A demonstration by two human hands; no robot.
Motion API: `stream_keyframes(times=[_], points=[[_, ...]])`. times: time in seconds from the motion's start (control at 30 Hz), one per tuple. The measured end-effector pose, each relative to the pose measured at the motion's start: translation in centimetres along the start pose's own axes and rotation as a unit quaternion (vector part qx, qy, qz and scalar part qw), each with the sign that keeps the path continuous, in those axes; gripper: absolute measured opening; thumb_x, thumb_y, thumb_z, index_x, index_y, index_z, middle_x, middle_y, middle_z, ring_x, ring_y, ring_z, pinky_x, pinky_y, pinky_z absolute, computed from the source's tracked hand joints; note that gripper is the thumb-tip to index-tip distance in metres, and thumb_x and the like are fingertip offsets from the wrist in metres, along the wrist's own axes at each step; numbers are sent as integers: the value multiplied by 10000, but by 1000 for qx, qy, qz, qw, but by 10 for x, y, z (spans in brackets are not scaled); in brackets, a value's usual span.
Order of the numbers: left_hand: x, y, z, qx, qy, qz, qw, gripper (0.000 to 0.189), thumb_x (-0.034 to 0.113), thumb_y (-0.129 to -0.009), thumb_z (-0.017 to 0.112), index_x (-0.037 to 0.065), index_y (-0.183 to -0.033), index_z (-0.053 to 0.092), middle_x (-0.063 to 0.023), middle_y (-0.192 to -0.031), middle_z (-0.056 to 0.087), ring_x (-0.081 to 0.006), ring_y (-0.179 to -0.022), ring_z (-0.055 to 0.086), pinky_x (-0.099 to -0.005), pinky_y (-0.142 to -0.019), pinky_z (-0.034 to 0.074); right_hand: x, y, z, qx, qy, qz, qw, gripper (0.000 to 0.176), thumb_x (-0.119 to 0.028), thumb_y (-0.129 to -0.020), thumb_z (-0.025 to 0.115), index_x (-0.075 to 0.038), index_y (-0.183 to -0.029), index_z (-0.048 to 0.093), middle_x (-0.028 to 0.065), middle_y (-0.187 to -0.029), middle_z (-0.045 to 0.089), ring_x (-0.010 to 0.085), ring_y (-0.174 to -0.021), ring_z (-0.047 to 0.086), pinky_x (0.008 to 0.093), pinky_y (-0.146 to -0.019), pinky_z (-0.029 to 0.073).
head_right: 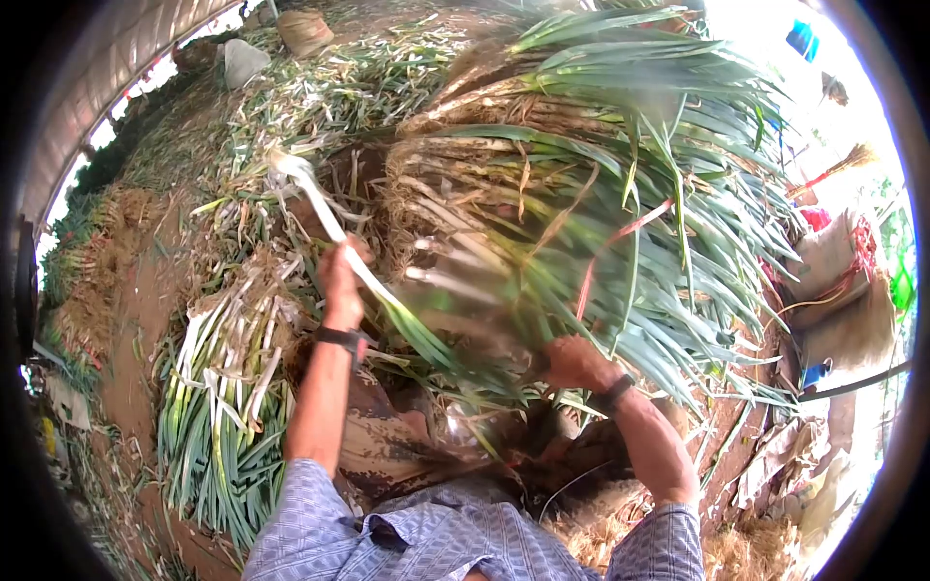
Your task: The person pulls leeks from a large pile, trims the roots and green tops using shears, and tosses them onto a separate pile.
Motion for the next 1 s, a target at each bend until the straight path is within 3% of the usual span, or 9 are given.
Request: stream_keyframes(times=[0.1,0.27,0.4,0.6,0.67,0.73,0.8,0.83,1.0], points=[[74,-54,-25,49,23,90,994,220,284,-951,638,98,-1061,680,-25,-823,677,-107,-704,636,-267,-623,525,9,-2,1,99,-39,33,994,326,-302,-823,637,-102,-1070,708,213,-911,694,393,-865,670,497,-781,524],[199,-113,-99,55,-120,256,958,189,285,-935,671,122,-1026,700,8,-762,638,-57,-652,563,-233,-593,492,11,-5,-1,57,-4,56,997,359,-362,-822,646,-32,-951,706,234,-846,680,415,-820,659,503,-746,519],[251,-126,-175,144,-411,347,831,353,363,-949,644,15,-990,685,-20,-714,565,-121,-626,460,-301,-568,387,5,-22,-2,66,-31,24,997,426,-405,-818,652,16,-864,698,250,-799,665,431,-806,651,512,-735,510],[234,-111,-311,143,-745,169,630,378,300,-885,664,-17,-1089,657,-268,-1035,665,-439,-897,638,-449,-761,513,-17,-77,-5,24,40,-6,999,474,-430,-802,631,29,-901,695,262,-891,680,437,-871,648,512,-792,506],[201,-99,-332,142,-803,142,561,353,249,-891,639,-46,-1084,631,-272,-1168,644,-397,-1125,615,-395,-939,484,-33,-90,-16,-21,60,28,998,467,-407,-786,641,31,-942,685,261,-928,685,424,-903,655,497,-812,512],[167,-92,-330,-25,-686,175,706,422,295,-885,630,-29,-1154,621,-255,-1169,652,-400,-1086,627,-417,-961,485,-36,-97,-19,-32,64,29,997,453,-394,-781,649,23,-955,682,259,-919,686,417,-904,660,491,-810,514],[160,-38,-224,-62,-485,-24,872,432,355,-886,639,25,-1166,640,-192,-1134,677,-326,-1052,654,-418,-942,512,-44,-93,-33,-18,15,25,999,440,-388,-786,650,5,-979,684,256,-917,687,411,-900,663,489,-800,512],[154,-24,-191,-142,-408,-42,901,439,321,-895,680,42,-1228,614,-150,-1084,690,-195,-959,703,-338,-739,600,-48,-92,-39,-12,-9,22,1000,434,-385,-788,651,-3,-991,686,254,-916,687,408,-899,664,488,-795,511],[61,-2,-44,-309,-109,-140,934,309,251,-949,640,13,-1145,628,-129,-998,709,-199,-880,712,-312,-738,612,-35,-73,-52,32,10,39,999,432,-387,-798,660,-15,-1016,690,254,-902,684,398,-873,671,488,-767,506]])
Point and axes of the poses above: each hand's wrist, its own y-axis away from the middle knuckle, its own z-axis out of the palm, x = y × z, the point moved 1 cm from there along -y, towards the middle knuckle
